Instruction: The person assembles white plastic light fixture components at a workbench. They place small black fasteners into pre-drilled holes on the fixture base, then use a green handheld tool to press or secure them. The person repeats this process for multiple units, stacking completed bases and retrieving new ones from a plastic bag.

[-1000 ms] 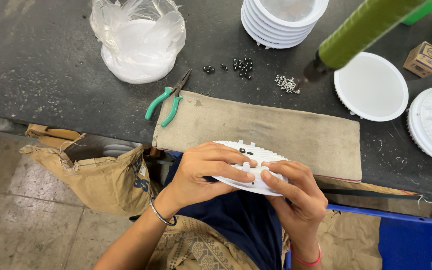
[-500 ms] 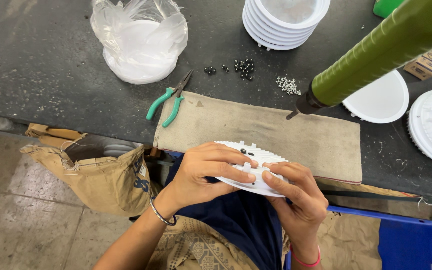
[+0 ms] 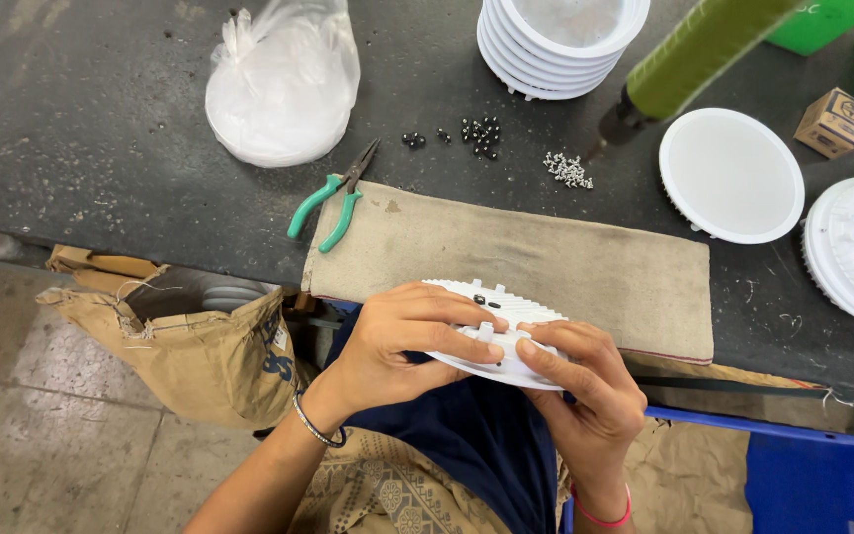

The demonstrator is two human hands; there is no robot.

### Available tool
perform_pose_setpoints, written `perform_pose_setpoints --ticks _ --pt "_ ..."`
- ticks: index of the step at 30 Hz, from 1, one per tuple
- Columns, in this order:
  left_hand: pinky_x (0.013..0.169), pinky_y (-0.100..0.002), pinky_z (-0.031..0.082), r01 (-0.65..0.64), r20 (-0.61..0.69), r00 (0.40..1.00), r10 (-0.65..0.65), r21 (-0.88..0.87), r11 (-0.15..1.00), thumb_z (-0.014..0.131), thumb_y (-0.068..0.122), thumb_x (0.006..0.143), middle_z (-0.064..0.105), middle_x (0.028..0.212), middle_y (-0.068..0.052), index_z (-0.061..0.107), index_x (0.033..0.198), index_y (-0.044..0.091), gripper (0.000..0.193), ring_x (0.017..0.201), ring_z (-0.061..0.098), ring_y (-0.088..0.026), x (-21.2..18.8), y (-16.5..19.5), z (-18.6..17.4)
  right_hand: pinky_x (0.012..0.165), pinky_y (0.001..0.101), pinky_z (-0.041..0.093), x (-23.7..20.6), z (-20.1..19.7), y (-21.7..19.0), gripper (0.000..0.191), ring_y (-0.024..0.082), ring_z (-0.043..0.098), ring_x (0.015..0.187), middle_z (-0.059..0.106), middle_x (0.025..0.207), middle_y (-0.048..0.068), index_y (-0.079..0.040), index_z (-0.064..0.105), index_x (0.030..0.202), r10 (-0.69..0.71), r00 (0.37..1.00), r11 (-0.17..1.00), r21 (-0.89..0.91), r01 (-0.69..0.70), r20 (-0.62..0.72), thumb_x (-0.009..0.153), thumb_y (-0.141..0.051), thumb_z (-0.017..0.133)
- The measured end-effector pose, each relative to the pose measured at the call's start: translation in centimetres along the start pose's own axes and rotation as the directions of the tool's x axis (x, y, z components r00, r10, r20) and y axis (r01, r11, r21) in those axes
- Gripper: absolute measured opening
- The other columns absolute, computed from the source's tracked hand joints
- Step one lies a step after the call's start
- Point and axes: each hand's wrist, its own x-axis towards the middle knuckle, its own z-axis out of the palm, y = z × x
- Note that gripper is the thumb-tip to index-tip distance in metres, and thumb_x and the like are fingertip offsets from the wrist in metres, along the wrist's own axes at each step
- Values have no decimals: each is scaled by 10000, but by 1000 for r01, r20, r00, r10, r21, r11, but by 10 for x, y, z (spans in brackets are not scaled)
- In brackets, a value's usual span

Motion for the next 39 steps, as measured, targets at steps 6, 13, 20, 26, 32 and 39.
perform_pose_setpoints --ticks 6,13,20,26,32,39 --pt "912 -355 588 -11 -1 1000 12 83 997 812 71 762 769 1116 -31 790 1028 190 292 1035 749 -229 -3 -7 4 944 371 578 4 -10 4 357 267 696 1093 725 1137 86 -115 756 1106 -8 999 1000 -22 8 32 765 -62 849" --pt "931 -393 578 -356 269 905 328 60 933 812 114 766 695 1252 -107 695 1216 215 476 1112 722 -292 -1 -68 -1 1015 331 548 -3 -26 7 289 175 712 1139 732 1247 -14 -197 748 1226 -24 998 1000 -7 25 65 943 -187 810" --pt "911 -424 590 -409 456 832 317 117 905 853 196 715 711 1260 -131 661 1311 338 642 1088 734 -335 -33 -139 2 1005 293 483 -13 -29 11 262 143 681 1151 718 1232 -57 -234 727 1236 29 999 995 96 -33 42 984 -199 791" --pt "863 -434 602 -359 456 850 264 136 923 869 184 659 722 1204 -138 668 1271 337 662 1040 747 -343 -36 -141 3 989 287 481 -16 -28 14 304 134 693 1157 724 1219 -58 -247 735 1273 24 999 994 103 -27 34 977 -213 794" --pt "855 -439 606 -352 446 858 256 146 924 877 192 652 719 1206 -140 673 1264 303 655 1038 748 -339 -27 -126 7 985 290 488 -15 -29 14 292 135 700 1152 733 1214 -52 -239 742 1260 20 1000 995 101 -23 24 973 -224 795" --pt "864 -427 614 -354 349 890 293 123 927 877 184 664 709 1211 -119 677 1245 263 618 1038 752 -306 -19 -107 11 983 293 496 -14 -29 12 283 137 709 1139 742 1197 -46 -228 753 1244 34 999 992 118 -35 8 965 -228 800"
